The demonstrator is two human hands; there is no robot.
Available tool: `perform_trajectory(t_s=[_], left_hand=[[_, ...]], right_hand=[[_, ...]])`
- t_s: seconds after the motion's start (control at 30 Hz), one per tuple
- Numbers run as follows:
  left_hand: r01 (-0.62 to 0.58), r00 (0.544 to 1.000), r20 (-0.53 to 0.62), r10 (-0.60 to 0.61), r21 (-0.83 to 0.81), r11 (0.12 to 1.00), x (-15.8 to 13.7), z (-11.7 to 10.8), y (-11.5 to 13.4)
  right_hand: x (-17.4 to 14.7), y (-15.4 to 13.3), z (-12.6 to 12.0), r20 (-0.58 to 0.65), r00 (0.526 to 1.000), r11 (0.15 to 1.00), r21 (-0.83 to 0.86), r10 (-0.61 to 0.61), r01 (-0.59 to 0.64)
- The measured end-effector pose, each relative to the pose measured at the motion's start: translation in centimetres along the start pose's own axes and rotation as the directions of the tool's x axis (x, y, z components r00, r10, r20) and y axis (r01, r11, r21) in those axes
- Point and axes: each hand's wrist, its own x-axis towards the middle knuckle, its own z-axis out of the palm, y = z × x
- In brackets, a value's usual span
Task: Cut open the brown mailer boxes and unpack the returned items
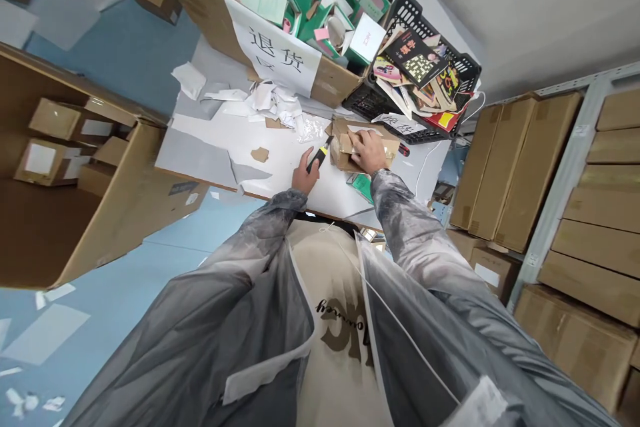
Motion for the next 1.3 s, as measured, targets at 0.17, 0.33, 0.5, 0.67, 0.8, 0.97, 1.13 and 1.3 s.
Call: perform_trajectory(t_s=[0.17, 0.33, 0.5, 0.67, 0.8, 0.97, 1.13, 1.3], left_hand=[[-0.059, 0.998, -0.03, 0.062, 0.081, 0.995, -0.3, -1.6, 0.4], [-0.094, 0.995, -0.003, 0.097, 0.209, 0.973, 0.5, -1.4, 0.4], [-0.095, 0.981, 0.193, -0.004, 0.498, 0.862, -1.1, -1.7, 0.8], [-0.172, 0.937, 0.34, -0.073, 0.637, 0.752, -2.9, -2.8, 1.5], [-0.232, 0.91, 0.406, -0.083, 0.664, 0.711, -2.7, -3.2, 2.7], [-0.292, 0.879, 0.467, -0.096, 0.688, 0.664, -1.8, -2.4, 4.5], [-0.323, 0.863, 0.495, -0.101, 0.693, 0.645, -1.6, -2.2, 4.8], [-0.362, 0.853, 0.516, -0.075, 0.69, 0.627, -1.3, -1.0, 5.5]], right_hand=[[0.6, 0.7, 0.7, 0.027, 0.994, 0.991, -0.081, -0.103, 0.105], [0.3, 0.7, 2.0, 0.01, 0.998, 0.998, -0.026, -0.065, 0.065], [0.6, 0.4, 2.4, 0.046, 0.997, 0.998, 0.0, 0.069, -0.069], [0.6, -0.8, 2.5, 0.038, 0.988, 0.988, 0.04, 0.151, -0.152], [1.0, -1.5, 1.8, 0.086, 0.974, 0.977, 0.021, 0.208, -0.211], [2.1, -1.2, 0.0, 0.131, 0.942, 0.951, -0.036, 0.309, -0.307], [3.0, -0.1, -1.3, 0.181, 0.93, 0.945, 0.007, 0.319, -0.326], [3.3, 1.4, -2.1, 0.204, 0.91, 0.913, 0.121, 0.36, -0.389]])
